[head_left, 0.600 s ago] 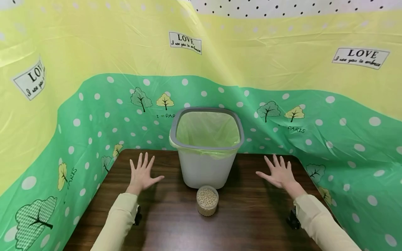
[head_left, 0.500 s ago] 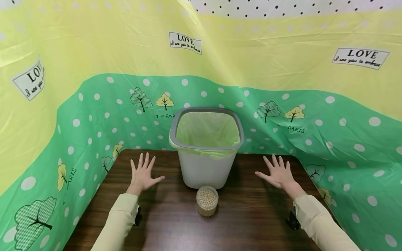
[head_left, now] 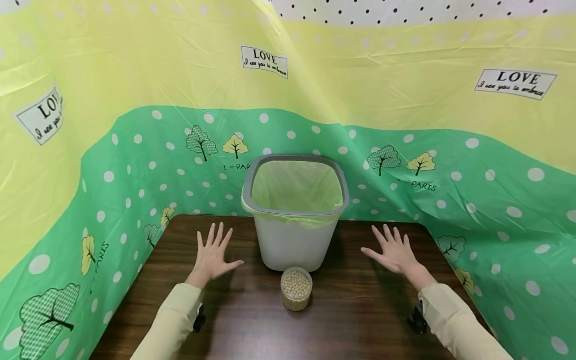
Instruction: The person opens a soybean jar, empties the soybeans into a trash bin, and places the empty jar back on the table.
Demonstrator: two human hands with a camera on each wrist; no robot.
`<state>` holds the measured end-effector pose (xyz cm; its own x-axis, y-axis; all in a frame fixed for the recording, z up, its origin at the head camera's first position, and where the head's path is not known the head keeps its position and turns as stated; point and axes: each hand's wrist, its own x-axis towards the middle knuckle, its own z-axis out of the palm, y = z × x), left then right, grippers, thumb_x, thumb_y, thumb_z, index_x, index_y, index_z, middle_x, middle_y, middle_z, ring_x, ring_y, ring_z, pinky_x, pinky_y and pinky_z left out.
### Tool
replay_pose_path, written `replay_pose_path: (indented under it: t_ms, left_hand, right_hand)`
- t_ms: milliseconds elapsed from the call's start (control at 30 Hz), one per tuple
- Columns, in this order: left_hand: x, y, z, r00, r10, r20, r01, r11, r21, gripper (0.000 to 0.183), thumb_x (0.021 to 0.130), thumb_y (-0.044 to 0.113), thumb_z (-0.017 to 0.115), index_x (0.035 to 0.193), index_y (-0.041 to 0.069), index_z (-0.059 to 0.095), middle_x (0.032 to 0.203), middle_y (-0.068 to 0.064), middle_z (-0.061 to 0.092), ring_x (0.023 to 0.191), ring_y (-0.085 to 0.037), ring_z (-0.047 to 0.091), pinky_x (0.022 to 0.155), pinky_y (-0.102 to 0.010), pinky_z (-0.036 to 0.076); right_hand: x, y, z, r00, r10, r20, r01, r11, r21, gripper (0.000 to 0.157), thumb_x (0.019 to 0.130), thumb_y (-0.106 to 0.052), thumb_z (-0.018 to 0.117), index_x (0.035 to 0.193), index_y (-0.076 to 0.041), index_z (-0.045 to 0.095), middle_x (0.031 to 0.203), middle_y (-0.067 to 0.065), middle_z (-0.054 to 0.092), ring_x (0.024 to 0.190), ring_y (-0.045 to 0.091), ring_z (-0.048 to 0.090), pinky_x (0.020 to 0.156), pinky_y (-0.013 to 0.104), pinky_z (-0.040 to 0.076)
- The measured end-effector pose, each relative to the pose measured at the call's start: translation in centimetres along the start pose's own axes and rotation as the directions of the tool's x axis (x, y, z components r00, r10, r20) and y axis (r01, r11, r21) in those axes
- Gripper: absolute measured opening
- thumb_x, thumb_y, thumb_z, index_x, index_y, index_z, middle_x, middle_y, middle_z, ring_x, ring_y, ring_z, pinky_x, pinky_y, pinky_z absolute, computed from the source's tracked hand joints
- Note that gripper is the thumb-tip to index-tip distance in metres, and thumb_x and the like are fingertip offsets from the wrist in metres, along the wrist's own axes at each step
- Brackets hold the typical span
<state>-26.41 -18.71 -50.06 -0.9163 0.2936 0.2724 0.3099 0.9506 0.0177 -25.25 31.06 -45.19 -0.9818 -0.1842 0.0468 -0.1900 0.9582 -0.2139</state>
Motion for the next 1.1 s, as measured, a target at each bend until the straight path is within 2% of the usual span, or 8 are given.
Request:
replay_pose_path:
  t_ms: [333,533,667,767,900,1100]
  left_hand:
    - [-0.9,2.9,0.6,0.989,0.134,-0.060,-0.135,0.991,-0.010,0.098,0.070,0.074,0.051,0.145,0.016,0.025,0.151,-0.012,0.013,0.137,-0.034,0.007,0.101,-0.065,0.006]
    - [-1.2,4.7,0.7,0.967,0.227,-0.119,-0.231,0.973,-0.024,0.098,0.070,0.078,0.044,0.143,0.015,0.031,0.150,-0.012,0.017,0.137,-0.035,0.010,0.101,-0.065,0.009]
    - [-1.4,6.4,0.7,0.952,0.279,-0.125,-0.290,0.954,-0.076,0.096,0.071,0.074,0.050,0.144,0.015,0.028,0.150,-0.011,0.018,0.136,-0.035,0.012,0.102,-0.064,0.008]
    - [-1.6,7.6,0.7,0.945,0.296,-0.139,-0.312,0.943,-0.117,0.097,0.070,0.070,0.056,0.145,0.015,0.026,0.149,-0.011,0.019,0.136,-0.035,0.015,0.101,-0.064,0.009]
    - [-2.2,8.7,1.0,0.939,0.290,-0.185,-0.315,0.941,-0.124,0.098,0.069,0.068,0.059,0.144,0.014,0.027,0.149,-0.011,0.021,0.135,-0.035,0.020,0.099,-0.065,0.016]
    - [-3.2,10.1,1.8,0.914,0.331,-0.232,-0.372,0.914,-0.161,0.097,0.067,0.065,0.063,0.141,0.009,0.033,0.147,-0.013,0.026,0.132,-0.036,0.026,0.097,-0.065,0.020]
  right_hand:
    - [-0.5,-1.9,0.9,0.998,-0.069,-0.013,0.069,0.997,0.021,0.083,0.085,-0.059,0.047,0.144,-0.005,0.024,0.144,0.030,0.017,0.128,0.053,0.012,0.099,0.066,0.007]
    - [-0.7,-2.9,1.7,0.994,-0.105,0.005,0.105,0.994,0.036,0.083,0.084,-0.060,0.047,0.145,-0.008,0.023,0.146,0.027,0.016,0.130,0.050,0.012,0.100,0.065,0.007]
    - [-1.0,-3.7,2.4,0.990,-0.138,0.011,0.137,0.988,0.071,0.082,0.084,-0.059,0.048,0.145,-0.010,0.023,0.146,0.025,0.016,0.131,0.048,0.011,0.100,0.064,0.008]
    - [-1.3,-4.5,3.0,0.986,-0.167,0.008,0.165,0.982,0.092,0.081,0.085,-0.058,0.048,0.145,-0.011,0.024,0.147,0.023,0.017,0.132,0.046,0.012,0.100,0.064,0.010]
    - [-1.6,-5.5,3.8,0.979,-0.203,-0.003,0.202,0.974,0.103,0.079,0.085,-0.058,0.048,0.145,-0.012,0.025,0.147,0.021,0.018,0.132,0.045,0.015,0.100,0.064,0.012]
    - [-2.1,-6.6,4.9,0.971,-0.236,0.025,0.230,0.960,0.158,0.079,0.084,-0.058,0.050,0.145,-0.013,0.024,0.148,0.019,0.018,0.133,0.042,0.015,0.101,0.063,0.013]
